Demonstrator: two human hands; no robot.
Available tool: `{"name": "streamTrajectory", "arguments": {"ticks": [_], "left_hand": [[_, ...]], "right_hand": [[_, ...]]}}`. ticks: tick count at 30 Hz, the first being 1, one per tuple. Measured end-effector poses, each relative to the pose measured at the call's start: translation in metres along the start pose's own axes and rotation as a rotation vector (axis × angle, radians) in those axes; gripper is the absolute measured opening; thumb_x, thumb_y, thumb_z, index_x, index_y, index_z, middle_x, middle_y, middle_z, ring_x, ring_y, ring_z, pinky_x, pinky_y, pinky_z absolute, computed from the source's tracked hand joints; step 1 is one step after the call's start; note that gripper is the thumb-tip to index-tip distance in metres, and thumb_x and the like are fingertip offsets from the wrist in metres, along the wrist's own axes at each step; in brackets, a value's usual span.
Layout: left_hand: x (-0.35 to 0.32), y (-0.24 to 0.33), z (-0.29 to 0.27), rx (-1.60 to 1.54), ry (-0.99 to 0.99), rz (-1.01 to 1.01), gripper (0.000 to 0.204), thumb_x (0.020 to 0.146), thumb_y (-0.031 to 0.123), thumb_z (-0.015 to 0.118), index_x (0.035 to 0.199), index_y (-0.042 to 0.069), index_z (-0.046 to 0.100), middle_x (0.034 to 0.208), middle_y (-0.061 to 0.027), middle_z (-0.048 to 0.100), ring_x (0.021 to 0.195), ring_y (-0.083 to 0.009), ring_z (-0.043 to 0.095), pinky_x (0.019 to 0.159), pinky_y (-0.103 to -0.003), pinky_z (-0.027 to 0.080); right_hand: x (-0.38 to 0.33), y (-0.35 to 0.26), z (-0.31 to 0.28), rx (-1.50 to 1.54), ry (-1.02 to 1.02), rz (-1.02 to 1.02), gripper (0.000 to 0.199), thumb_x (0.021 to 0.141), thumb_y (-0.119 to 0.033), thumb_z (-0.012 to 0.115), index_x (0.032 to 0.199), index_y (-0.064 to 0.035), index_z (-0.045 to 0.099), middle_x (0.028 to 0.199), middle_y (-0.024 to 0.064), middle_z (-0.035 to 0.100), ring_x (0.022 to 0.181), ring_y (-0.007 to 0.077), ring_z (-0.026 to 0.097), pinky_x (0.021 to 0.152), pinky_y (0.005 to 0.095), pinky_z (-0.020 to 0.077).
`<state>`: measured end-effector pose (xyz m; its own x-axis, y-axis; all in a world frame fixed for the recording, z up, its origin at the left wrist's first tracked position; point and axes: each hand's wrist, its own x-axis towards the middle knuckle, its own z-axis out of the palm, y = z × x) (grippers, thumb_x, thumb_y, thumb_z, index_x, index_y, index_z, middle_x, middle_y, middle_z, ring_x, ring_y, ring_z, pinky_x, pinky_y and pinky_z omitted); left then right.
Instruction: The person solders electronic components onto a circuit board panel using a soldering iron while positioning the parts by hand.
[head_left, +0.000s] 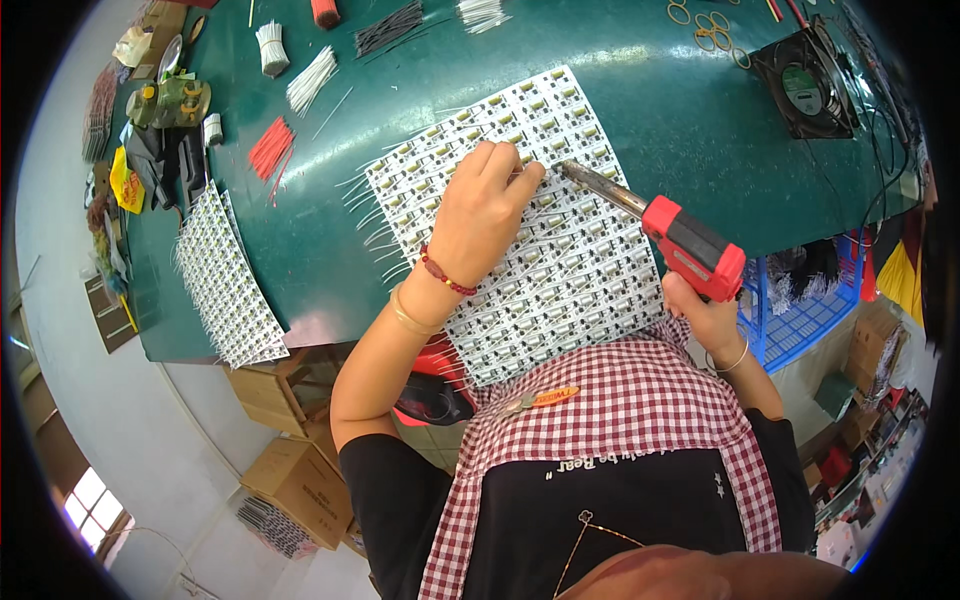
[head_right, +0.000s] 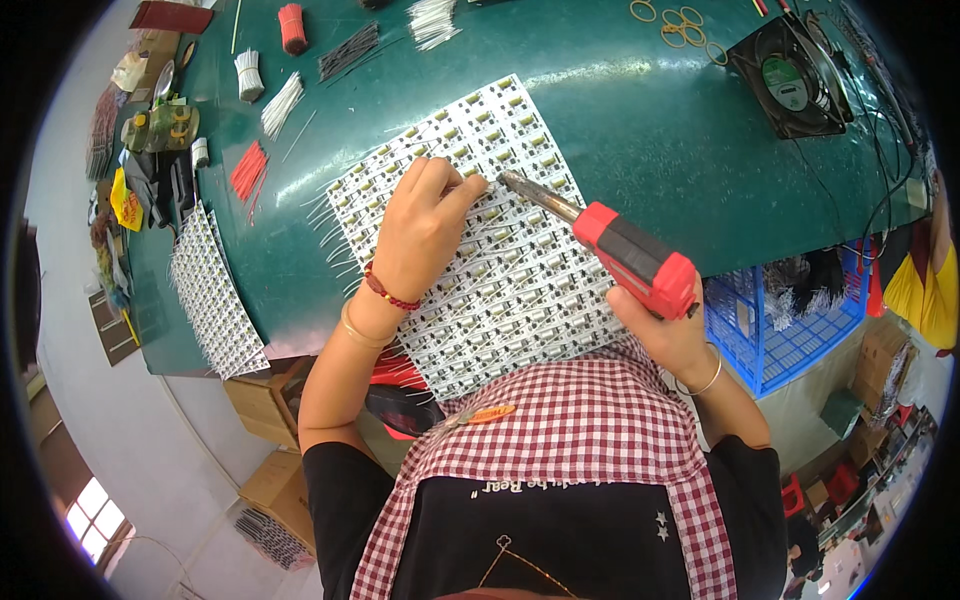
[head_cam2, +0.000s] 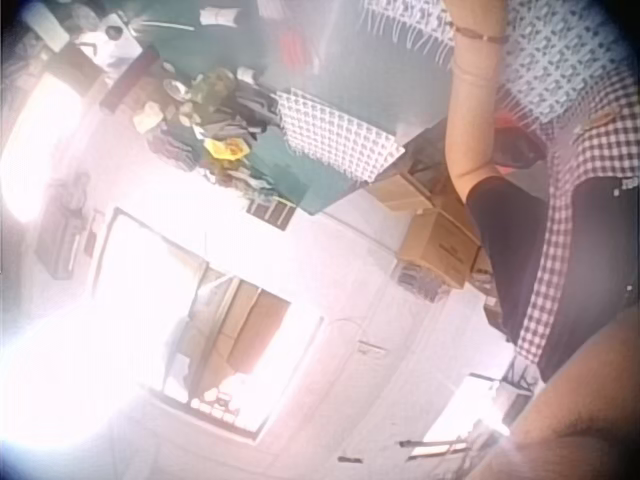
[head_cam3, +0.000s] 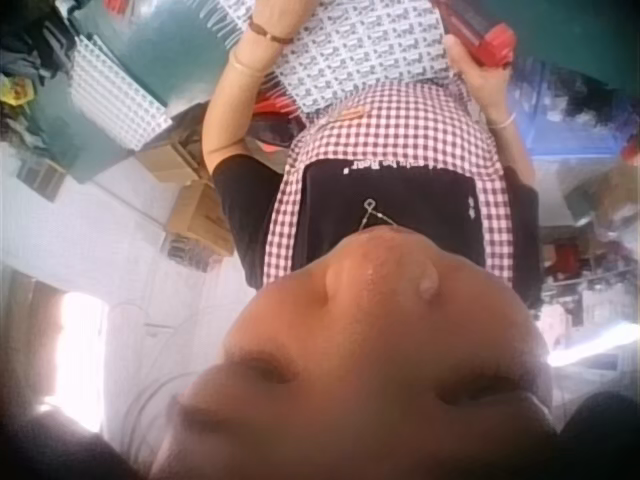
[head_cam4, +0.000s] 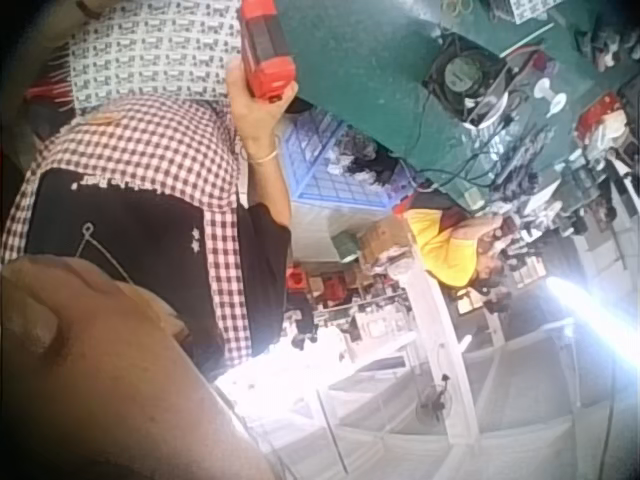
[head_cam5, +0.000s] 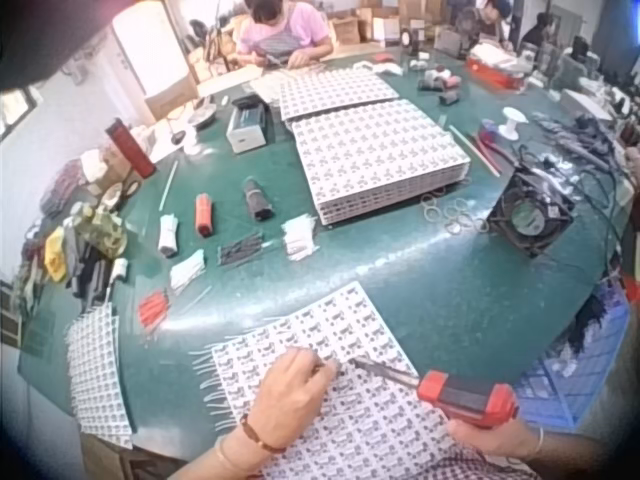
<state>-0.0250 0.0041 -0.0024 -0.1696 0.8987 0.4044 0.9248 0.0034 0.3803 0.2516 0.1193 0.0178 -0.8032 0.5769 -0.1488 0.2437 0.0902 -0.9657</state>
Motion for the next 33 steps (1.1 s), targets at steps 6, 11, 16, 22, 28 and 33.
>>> {"name": "streamTrajectory", "arguments": {"ticks": [6, 11, 16, 22, 28, 33], "left_hand": [[0.000, 0.000, 0.001, 0.007, 0.005, 0.008, 0.025, 0.068, -0.006, 0.062, 0.090, 0.004, 0.066, 0.077, -0.0062, 0.048, 0.073, -0.0210, 0.050, 0.065, -0.032, 0.045], [0.002, 0.000, 0.000, 0.019, 0.015, 0.022, 0.023, 0.069, -0.005, 0.063, 0.089, 0.005, 0.066, 0.077, -0.0055, 0.049, 0.073, -0.0210, 0.050, 0.065, -0.033, 0.044], [0.001, 0.003, -0.005, 0.117, 0.058, 0.035, 0.018, 0.073, -0.004, 0.066, 0.088, 0.006, 0.066, 0.077, -0.0038, 0.052, 0.073, -0.0206, 0.053, 0.065, -0.033, 0.043], [0.002, 0.022, -0.011, -0.095, 0.164, -0.125, 0.014, 0.075, -0.003, 0.069, 0.087, 0.004, 0.068, 0.074, -0.0069, 0.060, 0.066, -0.0212, 0.059, 0.059, -0.034, 0.046], [0.002, 0.088, -0.019, -0.784, -0.116, -0.511, 0.007, 0.083, 0.001, 0.068, 0.089, 0.001, 0.072, 0.073, -0.0089, 0.070, 0.057, -0.0103, 0.066, 0.052, -0.022, 0.051], [0.005, 0.104, -0.022, -0.981, -0.188, -0.585, 0.007, 0.086, 0.002, 0.066, 0.092, 0.000, 0.071, 0.073, -0.0080, 0.071, 0.059, -0.0096, 0.068, 0.051, -0.022, 0.051]], "right_hand": [[-0.005, -0.010, -0.003, 0.242, 0.117, 0.266, 0.011, 0.087, -0.008, 0.069, 0.093, -0.0014, 0.063, 0.074, 0.0027, 0.062, 0.065, 0.0082, 0.058, 0.058, 0.0249, 0.0476], [0.003, -0.018, 0.001, 0.309, 0.125, 0.171, 0.008, 0.091, -0.008, 0.063, 0.089, -0.0011, 0.061, 0.068, 0.0027, 0.059, 0.056, 0.0076, 0.054, 0.051, 0.0240, 0.0446], [0.002, -0.017, -0.003, 0.210, 0.077, 0.166, 0.034, 0.095, -0.009, 0.052, 0.124, 0.0086, 0.048, 0.062, 0.0043, 0.051, 0.051, 0.0106, 0.048, 0.057, 0.0284, 0.0477], [0.004, -0.022, -0.006, 0.216, 0.059, 0.193, 0.035, 0.095, -0.010, 0.055, 0.125, 0.0074, 0.048, 0.067, 0.0052, 0.054, 0.054, 0.0112, 0.050, 0.056, 0.0287, 0.0480], [0.022, -0.055, 0.016, 0.163, 0.071, 0.098, 0.012, 0.090, -0.006, 0.066, 0.099, -0.0015, 0.060, 0.090, 0.0034, 0.062, 0.078, 0.0083, 0.058, 0.067, 0.0235, 0.0470], [0.016, -0.048, 0.011, -0.051, 0.012, -0.014, 0.025, 0.085, -0.004, 0.070, 0.107, -0.0017, 0.057, 0.094, 0.0042, 0.061, 0.085, 0.0096, 0.059, 0.073, 0.0255, 0.0488]]}}
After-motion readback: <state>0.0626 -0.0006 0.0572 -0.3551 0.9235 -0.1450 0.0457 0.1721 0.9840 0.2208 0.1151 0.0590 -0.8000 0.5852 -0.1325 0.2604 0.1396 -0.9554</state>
